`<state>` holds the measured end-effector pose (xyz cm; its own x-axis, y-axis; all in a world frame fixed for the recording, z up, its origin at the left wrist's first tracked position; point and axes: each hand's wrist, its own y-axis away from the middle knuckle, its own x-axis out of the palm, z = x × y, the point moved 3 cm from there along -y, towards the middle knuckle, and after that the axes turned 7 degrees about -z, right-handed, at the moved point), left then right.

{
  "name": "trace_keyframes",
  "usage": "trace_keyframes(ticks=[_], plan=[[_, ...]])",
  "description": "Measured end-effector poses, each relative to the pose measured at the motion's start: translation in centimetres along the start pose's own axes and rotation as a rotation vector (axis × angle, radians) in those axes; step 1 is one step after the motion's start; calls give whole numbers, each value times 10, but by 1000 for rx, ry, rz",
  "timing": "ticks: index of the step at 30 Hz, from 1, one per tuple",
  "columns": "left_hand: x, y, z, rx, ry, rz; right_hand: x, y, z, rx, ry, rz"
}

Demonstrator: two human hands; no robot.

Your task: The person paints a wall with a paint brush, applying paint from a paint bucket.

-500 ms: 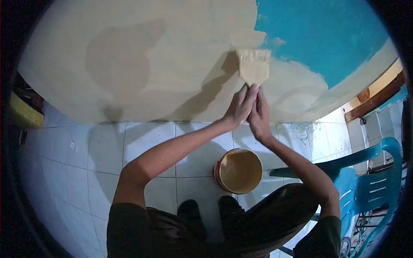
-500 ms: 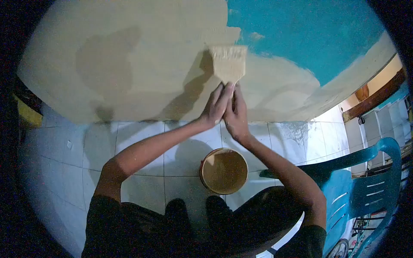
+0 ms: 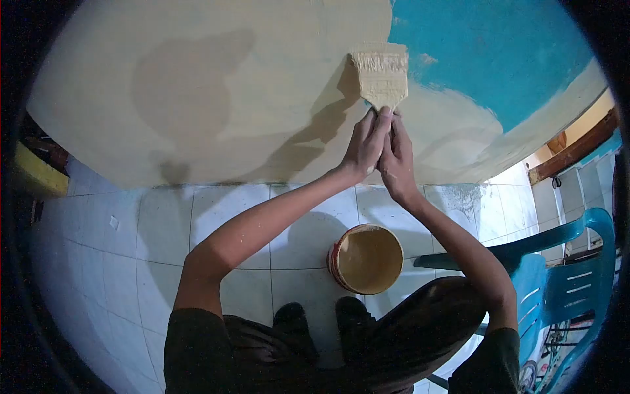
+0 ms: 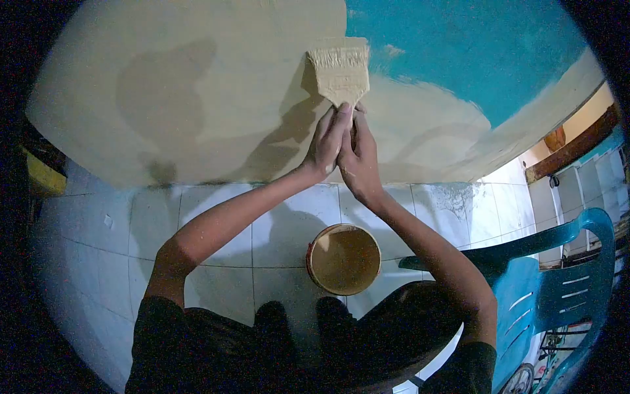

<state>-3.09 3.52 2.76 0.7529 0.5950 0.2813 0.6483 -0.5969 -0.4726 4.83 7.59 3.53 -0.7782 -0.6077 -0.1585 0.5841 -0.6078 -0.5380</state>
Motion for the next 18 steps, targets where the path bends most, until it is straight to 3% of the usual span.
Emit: trace_keyframes(ticks=[2, 3, 8, 11, 14, 16, 18], plan=[[-5, 2, 10, -70, -30, -1, 2, 3, 1, 30, 46, 5], [-7, 10, 22, -82, -63, -1, 1, 12, -11, 210, 31, 37], [-6, 34, 41, -167, -44, 18, -5, 38, -30, 193, 17, 19], [5, 14, 20, -88, -26, 62, -9, 18, -13, 35, 46, -64], [11, 7, 25, -153, 71, 26, -9, 12, -13, 124, 15, -93], [2, 16, 56, -165, -57, 35, -10, 23, -24, 91, 94, -111], [-3, 34, 73, -236, -150, 106, -11, 43, -45, 221, 123, -22]])
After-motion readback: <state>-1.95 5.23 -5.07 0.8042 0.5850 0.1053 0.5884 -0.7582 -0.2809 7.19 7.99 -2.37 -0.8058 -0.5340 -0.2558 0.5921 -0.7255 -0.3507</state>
